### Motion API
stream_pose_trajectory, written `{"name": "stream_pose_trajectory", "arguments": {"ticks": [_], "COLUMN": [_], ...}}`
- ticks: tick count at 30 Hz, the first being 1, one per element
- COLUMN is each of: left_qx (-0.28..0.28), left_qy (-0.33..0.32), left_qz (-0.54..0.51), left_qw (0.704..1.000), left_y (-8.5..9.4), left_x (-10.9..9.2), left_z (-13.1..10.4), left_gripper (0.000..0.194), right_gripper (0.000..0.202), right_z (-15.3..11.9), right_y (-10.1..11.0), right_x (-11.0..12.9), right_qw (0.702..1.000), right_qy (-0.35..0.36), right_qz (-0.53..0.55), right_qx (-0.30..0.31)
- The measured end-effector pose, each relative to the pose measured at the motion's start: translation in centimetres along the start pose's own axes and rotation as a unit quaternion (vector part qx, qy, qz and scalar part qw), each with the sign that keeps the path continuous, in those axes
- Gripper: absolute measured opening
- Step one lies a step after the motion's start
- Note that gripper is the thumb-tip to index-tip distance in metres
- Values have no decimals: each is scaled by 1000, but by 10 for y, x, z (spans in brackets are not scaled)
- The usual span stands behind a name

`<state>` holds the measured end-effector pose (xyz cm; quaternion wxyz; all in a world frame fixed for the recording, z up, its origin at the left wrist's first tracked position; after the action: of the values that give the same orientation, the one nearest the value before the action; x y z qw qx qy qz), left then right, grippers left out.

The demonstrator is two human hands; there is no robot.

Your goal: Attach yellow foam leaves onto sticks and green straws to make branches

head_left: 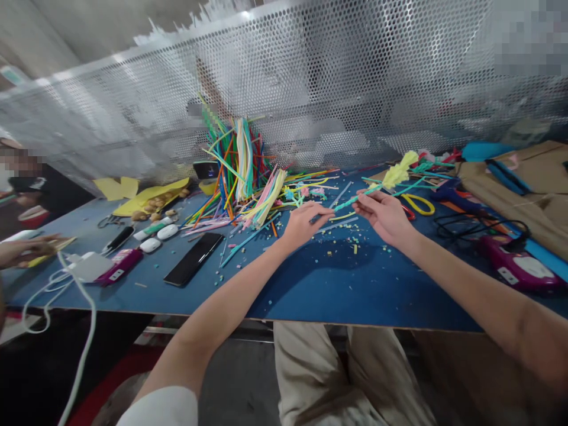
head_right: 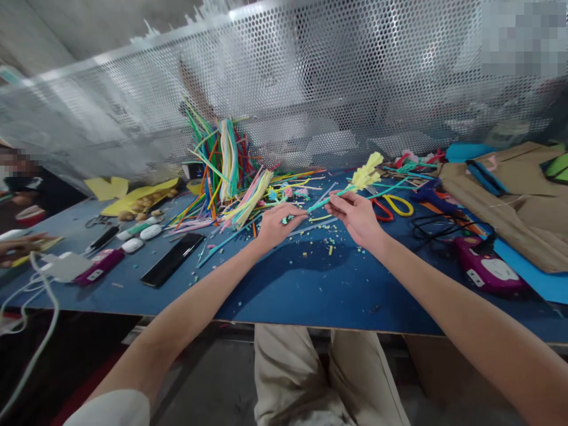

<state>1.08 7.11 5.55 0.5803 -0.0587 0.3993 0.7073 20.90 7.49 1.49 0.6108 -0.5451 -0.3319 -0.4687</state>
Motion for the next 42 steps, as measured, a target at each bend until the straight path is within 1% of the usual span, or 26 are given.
{"name": "stream_pose_trajectory", "arguments": {"ticks": [2,6,9,13,15,16,19,22,24,26,28,29,31,32,33,34,36,39,41,42], "left_qx": [19,16,49,79,81,81,79,79,71,67,73,80,92,96,97,95,85,75,81,86], "left_qy": [-1,17,24,75,94,95,71,52,62,98,165,208,288,315,331,335,317,259,223,211], "left_qz": [3,5,1,-56,-78,-76,-38,-11,-19,-60,-148,-205,-307,-340,-359,-368,-367,-317,-259,-234], "left_qw": [1000,1000,998,992,989,989,994,996,995,991,972,953,902,881,867,862,870,909,936,945], "left_y": [-5,-7,-13,-20,-22,-22,-21,-17,-15,-15,-21,-26,-38,-43,-46,-46,-43,-32,-26,-25], "left_x": [0,1,1,10,14,15,14,10,9,10,14,17,22,23,24,25,24,17,12,9], "left_z": [-1,-1,-3,-6,-7,-7,-6,-5,-4,-5,-8,-10,-17,-20,-21,-21,-18,-10,-7,-6], "left_gripper": [20,19,19,31,35,35,28,26,25,27,33,37,42,44,45,46,49,50,47,45], "right_gripper": [19,21,19,17,16,16,14,14,15,13,11,11,13,12,11,9,8,12,12,13], "right_z": [-2,-7,-10,-13,-13,-13,-13,-15,-17,-20,-22,-24,-26,-27,-28,-27,-25,-22,-21,-22], "right_y": [-1,-6,-9,-14,-16,-17,-18,-20,-23,-25,-27,-27,-27,-27,-27,-26,-23,-17,-16,-17], "right_x": [3,4,7,18,20,21,22,25,28,31,36,39,45,47,49,49,47,42,39,38], "right_qw": [1000,1000,999,993,990,989,986,980,973,964,952,947,940,939,941,945,956,972,974,973], "right_qy": [3,4,13,54,63,64,70,90,107,120,140,153,185,197,203,203,187,164,158,158], "right_qz": [-5,-23,-43,-104,-118,-120,-133,-157,-184,-219,-254,-267,-277,-272,-262,-248,-217,-166,-159,-165], "right_qx": [1,-2,-2,33,55,64,75,81,89,95,94,89,79,76,73,69,55,28,24,25]}}
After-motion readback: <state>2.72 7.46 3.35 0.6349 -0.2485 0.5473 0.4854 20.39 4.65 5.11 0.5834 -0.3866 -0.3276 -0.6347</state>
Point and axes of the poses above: each hand's wrist, its own z-axis towards the middle knuckle, its own y-axis out of the back of the hand, x = y × z, the point moved 8 cm from there along z, towards the middle knuckle, and after that the axes turned 3 degrees about -x, right-handed, at the moved point
